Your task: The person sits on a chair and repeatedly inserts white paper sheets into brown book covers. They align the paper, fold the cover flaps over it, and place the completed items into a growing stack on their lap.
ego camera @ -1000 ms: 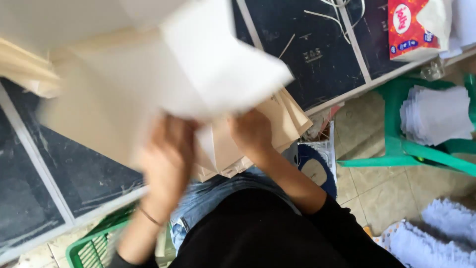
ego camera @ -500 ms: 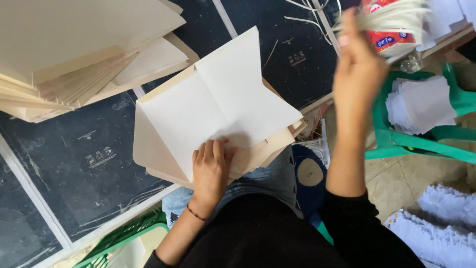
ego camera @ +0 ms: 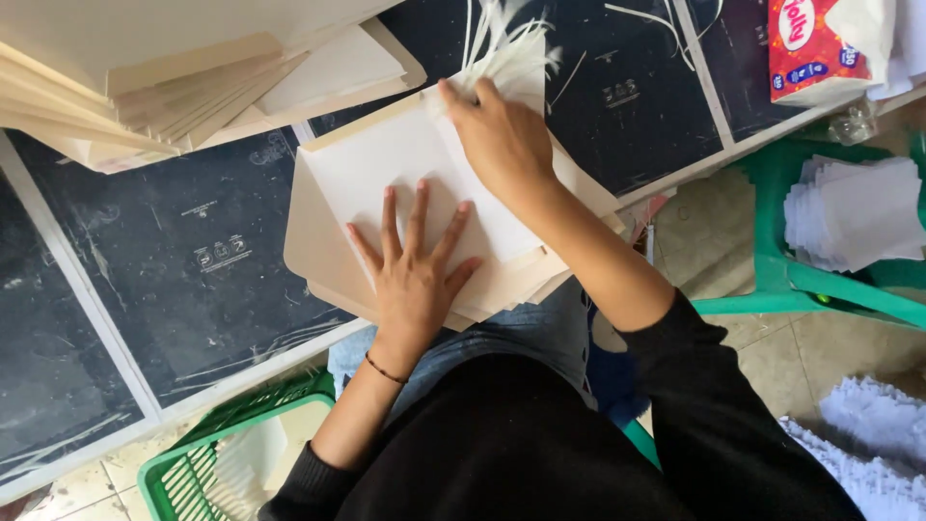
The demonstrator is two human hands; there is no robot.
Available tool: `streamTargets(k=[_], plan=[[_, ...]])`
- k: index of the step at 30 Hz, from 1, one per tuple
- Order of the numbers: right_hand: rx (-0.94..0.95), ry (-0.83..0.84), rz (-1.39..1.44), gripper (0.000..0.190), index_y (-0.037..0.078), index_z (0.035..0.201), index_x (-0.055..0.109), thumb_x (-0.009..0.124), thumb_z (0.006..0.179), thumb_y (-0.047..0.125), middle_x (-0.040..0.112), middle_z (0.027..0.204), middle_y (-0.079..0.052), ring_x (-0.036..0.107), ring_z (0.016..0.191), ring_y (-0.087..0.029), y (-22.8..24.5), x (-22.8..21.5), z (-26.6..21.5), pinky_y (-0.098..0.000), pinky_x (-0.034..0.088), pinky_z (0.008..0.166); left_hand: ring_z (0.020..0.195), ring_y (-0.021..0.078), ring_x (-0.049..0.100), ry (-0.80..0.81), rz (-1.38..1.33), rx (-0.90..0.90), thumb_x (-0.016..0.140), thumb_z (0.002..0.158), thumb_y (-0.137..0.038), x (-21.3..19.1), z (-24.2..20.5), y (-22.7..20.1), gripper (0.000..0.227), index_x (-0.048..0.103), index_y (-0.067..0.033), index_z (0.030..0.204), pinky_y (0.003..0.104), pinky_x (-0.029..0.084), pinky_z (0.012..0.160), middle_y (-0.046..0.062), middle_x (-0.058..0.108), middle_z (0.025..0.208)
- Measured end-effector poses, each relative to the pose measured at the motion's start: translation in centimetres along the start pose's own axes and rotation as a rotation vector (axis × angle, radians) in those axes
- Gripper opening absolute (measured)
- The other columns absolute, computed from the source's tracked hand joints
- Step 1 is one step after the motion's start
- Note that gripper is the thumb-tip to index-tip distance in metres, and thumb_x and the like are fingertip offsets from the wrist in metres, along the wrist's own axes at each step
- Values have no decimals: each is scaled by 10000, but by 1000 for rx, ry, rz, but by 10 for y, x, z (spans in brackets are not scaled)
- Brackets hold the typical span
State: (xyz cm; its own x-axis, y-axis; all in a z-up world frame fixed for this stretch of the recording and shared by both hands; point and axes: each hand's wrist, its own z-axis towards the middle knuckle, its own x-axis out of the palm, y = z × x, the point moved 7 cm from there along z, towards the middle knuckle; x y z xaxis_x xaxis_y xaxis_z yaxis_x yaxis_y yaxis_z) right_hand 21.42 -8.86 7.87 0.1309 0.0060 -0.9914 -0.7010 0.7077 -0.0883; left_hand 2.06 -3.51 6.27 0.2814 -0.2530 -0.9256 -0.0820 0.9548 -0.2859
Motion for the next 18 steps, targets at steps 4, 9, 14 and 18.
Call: streamTargets(k=[4,9,14,18], plan=[[-15,-269,98,418,347,1519,663,738,1118,254,587,952,-75,583,455,-347,-17,-38,0,-494,442,356,1670,432,214,17,-46,-6,734,1013,-645,4,-1,2,741,466,-441,1673,860,158,1215,63,292,1808],[-186,-262,244,423,227,1565,707,797,1168,112,601,1041,-68,609,711,-267,-24,-91,-74,-407,491,585,1665,447,223,53,-56,0,771,1050,-658,-2,-2,2,764,433,-438,1700,854,140,1224,80,285,1808],[-207,-24,-78,441,345,1517,703,805,1097,262,543,947,26,367,455,-103,-3,-72,-158,-253,380,364,1652,480,231,47,-108,9,732,1113,-670,-2,1,1,719,452,-394,1715,847,77,1224,119,294,1799],[-219,-83,-184,473,344,1481,714,821,1045,193,536,942,39,446,467,-173,7,-65,-198,-334,425,385,1649,473,241,39,-74,11,758,1105,-719,-2,1,1,756,443,-407,1716,859,125,1223,109,295,1794]])
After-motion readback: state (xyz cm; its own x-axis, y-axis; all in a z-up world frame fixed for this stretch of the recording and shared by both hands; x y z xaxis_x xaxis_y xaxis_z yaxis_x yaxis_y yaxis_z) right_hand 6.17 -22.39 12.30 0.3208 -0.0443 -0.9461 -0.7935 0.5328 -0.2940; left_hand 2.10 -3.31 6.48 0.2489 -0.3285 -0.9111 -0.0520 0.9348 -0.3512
